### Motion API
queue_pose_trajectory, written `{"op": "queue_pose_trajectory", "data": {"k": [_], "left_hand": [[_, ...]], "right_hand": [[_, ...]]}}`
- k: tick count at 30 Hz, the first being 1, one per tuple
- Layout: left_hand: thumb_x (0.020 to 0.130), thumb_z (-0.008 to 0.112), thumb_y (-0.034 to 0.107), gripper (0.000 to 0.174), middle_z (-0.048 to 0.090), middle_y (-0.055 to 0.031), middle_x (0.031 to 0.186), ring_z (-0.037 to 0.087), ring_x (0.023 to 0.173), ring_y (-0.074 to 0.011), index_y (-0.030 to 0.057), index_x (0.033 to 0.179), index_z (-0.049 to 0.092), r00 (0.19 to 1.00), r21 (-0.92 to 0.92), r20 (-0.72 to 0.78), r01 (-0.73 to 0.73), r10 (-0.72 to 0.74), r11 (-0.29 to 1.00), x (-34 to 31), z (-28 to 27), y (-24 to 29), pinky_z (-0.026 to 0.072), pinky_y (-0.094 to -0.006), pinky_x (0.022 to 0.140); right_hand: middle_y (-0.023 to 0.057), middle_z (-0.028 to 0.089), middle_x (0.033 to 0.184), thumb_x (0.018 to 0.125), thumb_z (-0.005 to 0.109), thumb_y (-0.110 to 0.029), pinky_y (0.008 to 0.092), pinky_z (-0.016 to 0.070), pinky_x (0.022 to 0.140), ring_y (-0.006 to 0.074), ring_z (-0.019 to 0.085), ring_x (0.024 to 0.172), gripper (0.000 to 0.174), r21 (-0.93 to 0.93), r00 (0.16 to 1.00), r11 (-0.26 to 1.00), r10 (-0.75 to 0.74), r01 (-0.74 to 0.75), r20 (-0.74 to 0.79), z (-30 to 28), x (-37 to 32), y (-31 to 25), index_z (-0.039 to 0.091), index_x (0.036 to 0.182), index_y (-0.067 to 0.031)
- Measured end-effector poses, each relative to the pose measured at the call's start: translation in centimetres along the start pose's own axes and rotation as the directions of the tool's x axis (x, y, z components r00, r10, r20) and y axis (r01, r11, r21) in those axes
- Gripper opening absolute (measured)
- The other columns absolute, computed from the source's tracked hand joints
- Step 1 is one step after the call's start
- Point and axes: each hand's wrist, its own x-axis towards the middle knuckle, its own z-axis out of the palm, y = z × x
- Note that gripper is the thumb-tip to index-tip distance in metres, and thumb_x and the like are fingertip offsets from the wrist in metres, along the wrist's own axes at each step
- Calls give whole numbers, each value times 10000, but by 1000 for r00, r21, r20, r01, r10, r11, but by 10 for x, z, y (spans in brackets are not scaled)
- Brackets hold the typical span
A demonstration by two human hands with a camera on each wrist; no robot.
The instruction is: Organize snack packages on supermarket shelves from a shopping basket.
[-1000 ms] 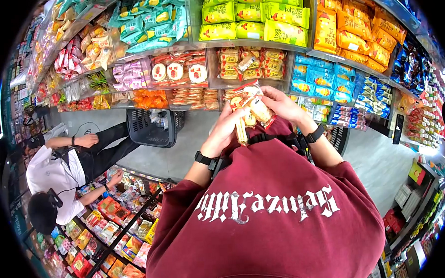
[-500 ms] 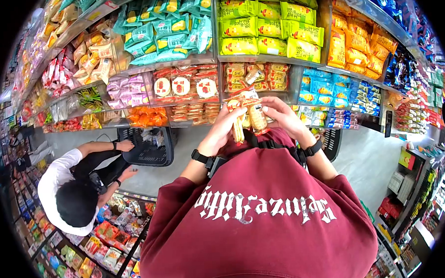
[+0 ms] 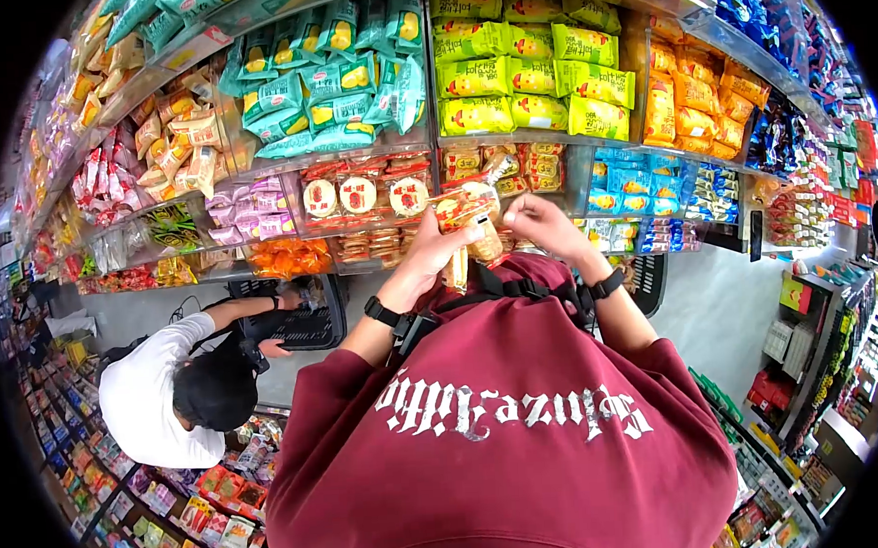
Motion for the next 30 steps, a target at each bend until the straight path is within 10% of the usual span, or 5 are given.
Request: {"op": "queue_pose_trajectory", "data": {"k": [7, 15, 24, 26, 30], "left_hand": [[914, 764, 87, 631, 626, -101, 1342, 626, 1224, -186, 45, 1440, 418, 970, -65, -227, -99, 82, 993, -14, -1, -6, 523, -364, 1034], [948, 698, 23, 568, 621, -88, 1345, 632, 1211, -186, 49, 1442, 418, 909, -199, -399, -215, 121, 956, -36, 12, -47, 528, -353, 1024], [964, 676, 19, 554, 614, -95, 1358, 633, 1211, -194, 49, 1455, 422, 867, -211, -471, -290, 163, 934, -58, 19, -55, 533, -352, 1023], [968, 674, 19, 552, 613, -98, 1365, 640, 1206, -198, 48, 1458, 423, 879, -218, -456, -264, 142, 940, -58, 18, -53, 535, -356, 1022], [972, 675, 29, 545, 613, -103, 1365, 643, 1209, -197, 47, 1454, 419, 882, -147, -439, -261, 173, 954, -56, 21, -43, 566, -356, 993]], "right_hand": [[211, 695, 1230, 912, 724, -345, 497, 488, 1056, 443, 637, 1167, 427, -810, 961, 585, -194, -46, -195, -93, 67, 62, 665, 1229, -65], [185, 494, 1527, 908, 664, -345, 502, 455, 1116, 438, 459, 1402, 680, -944, 962, 220, 175, -246, -210, -88, 71, 44, 470, 1519, -117], [161, 624, 1361, 864, 594, -61, 530, 451, 1082, 428, 551, 1295, 507, -896, 980, 416, -179, 157, 88, -81, 112, 53, 604, 1358, -172], [154, 632, 1329, 858, 609, -55, 544, 443, 1076, 426, 551, 1288, 444, -963, 939, 158, -304, 217, 162, -76, 122, 70, 638, 1285, -171], [154, 625, 1353, 898, 680, -166, 534, 422, 1089, 422, 558, 1261, 418, -975, 988, 182, -112, 127, 107, -66, 119, 42, 644, 1314, -180]]}}
